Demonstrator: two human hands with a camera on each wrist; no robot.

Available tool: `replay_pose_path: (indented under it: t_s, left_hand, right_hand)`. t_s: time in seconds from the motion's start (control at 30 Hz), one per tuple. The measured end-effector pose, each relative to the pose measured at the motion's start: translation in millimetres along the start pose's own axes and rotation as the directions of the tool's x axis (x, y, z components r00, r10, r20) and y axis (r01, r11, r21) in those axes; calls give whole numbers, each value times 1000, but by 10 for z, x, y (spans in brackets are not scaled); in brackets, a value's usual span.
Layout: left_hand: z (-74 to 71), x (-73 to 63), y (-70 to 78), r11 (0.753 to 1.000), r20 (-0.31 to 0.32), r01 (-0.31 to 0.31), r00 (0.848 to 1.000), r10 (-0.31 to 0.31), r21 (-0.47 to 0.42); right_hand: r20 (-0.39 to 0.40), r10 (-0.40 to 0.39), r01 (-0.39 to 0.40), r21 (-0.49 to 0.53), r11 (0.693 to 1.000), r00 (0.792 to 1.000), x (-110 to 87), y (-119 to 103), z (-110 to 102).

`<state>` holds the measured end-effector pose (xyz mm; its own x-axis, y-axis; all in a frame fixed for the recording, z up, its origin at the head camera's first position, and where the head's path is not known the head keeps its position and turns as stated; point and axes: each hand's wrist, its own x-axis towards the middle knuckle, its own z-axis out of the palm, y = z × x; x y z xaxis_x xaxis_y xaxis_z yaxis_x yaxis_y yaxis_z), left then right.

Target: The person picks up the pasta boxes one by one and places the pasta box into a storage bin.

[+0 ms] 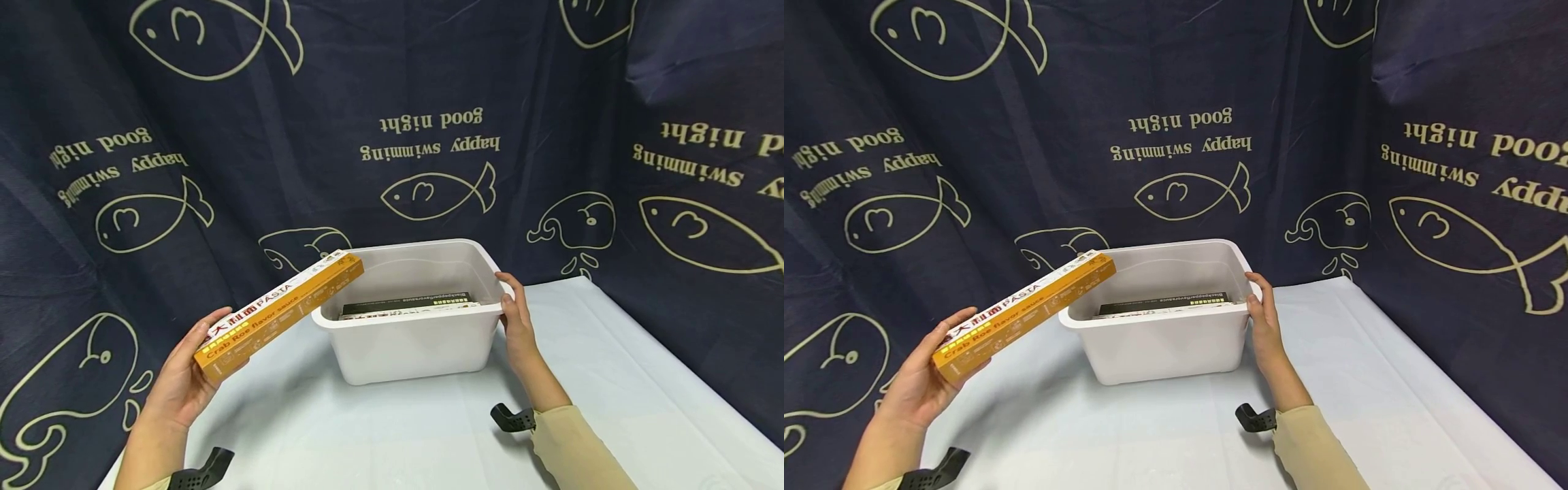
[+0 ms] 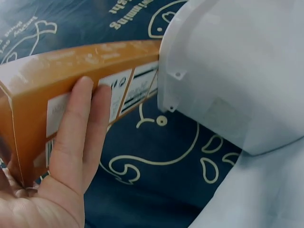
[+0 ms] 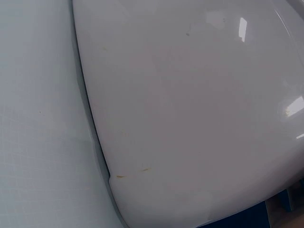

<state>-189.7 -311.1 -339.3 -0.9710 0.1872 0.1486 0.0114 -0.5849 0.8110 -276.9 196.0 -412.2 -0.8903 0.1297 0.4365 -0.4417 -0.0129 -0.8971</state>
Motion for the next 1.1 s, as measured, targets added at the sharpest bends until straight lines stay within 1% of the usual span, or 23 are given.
replay_pose_path:
  t_s: [0.17,0.3,0.4,0.57,0.63,0.7,0.8,0.9,1.0,1.07,1.1]
  left_hand:
    - [36,17,-19,996,-27,-70,997,69,-50]
    - [38,25,-42,989,-62,-138,989,135,-50]
    - [35,24,-59,982,-79,-188,979,186,-19]
    - [64,24,-77,967,-72,-250,965,252,45]
    - [88,27,-77,960,-67,-267,960,272,84]
    - [113,30,-80,951,-77,-278,954,290,135]
    - [155,52,-91,939,-123,-292,940,317,184]
    - [204,93,-116,925,-181,-325,915,360,195]
    - [249,141,-133,915,-212,-356,895,392,189]
    - [269,163,-136,913,-221,-362,890,399,189]
    - [277,169,-134,913,-220,-363,890,399,186]
  right_hand:
    - [-3,1,-1,-3,1000,1000,2,3,-8]
    - [-2,8,-8,-8,1000,1000,-7,-12,-9]
    - [2,11,-11,-14,1000,1000,-9,-14,-8]
    - [-1,9,-9,-14,1000,1000,-4,-7,-1]
    - [-2,9,-9,-10,1000,1000,-6,-2,1]
    - [-2,11,-11,-15,1000,1000,-14,-3,3]
    - [0,14,-14,-24,1000,1000,-25,-5,5]
    - [-2,16,-16,-27,1000,1000,-26,-9,8]
    - [-6,14,-14,-23,1000,1000,-22,-12,11]
    - [-7,12,-12,-26,1000,1000,-23,-17,13]
    - [-7,10,-10,-26,1000,1000,-23,-16,14]
